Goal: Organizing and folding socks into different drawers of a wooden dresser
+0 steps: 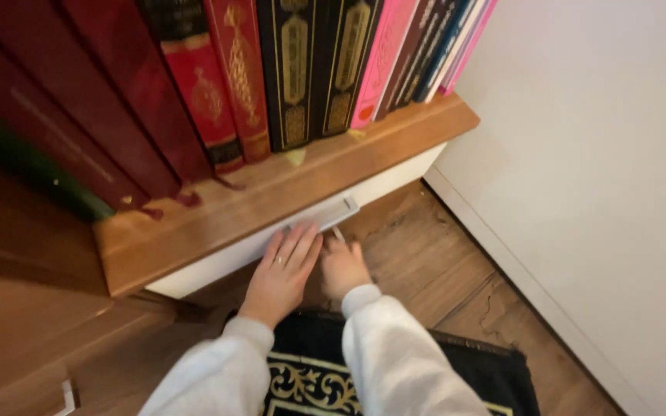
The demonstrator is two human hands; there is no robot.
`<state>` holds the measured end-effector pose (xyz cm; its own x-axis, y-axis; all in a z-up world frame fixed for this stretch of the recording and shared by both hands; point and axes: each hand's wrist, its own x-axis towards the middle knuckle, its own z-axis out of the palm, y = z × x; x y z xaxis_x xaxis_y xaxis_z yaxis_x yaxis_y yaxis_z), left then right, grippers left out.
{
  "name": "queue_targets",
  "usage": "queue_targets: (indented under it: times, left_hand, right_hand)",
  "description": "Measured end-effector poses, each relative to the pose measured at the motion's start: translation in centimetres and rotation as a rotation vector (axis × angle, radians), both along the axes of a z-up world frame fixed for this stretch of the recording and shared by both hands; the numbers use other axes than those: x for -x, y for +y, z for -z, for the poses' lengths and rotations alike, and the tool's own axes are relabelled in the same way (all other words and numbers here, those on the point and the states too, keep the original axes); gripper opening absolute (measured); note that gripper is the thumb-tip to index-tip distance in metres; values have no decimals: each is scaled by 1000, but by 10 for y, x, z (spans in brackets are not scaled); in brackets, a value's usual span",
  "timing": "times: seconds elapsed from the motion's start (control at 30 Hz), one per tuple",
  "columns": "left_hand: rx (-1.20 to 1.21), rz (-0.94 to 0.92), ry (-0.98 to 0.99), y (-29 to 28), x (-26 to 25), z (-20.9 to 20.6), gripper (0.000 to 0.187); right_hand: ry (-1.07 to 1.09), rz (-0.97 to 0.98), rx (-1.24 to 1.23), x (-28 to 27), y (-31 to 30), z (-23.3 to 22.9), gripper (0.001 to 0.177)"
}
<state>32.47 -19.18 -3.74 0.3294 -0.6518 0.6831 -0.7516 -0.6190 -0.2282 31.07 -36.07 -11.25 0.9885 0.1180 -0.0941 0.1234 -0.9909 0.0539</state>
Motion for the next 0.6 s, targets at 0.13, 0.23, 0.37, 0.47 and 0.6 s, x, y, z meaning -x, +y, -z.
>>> queue_targets:
  times: [0.13, 0.23, 0.37, 0.47, 0.6]
  left_hand:
    - [42, 14, 78, 14, 12, 13, 55]
    - [-140, -4, 170, 31, 22, 9, 56]
    - [-234, -259, 227, 46, 35, 20, 71]
    - [-149, -325, 282, 51, 53, 26, 72]
    - [25, -359, 493, 53, 74, 44, 46]
  right_hand:
    - [196, -12, -108, -3, 16, 1, 53]
    - [27, 48, -197, -7, 21, 30, 53]
    - [32, 114, -197, 11, 26, 27, 51]
    - [92, 148, -233, 36, 22, 26, 60]
    - [86, 60, -218, 65, 10, 18, 47]
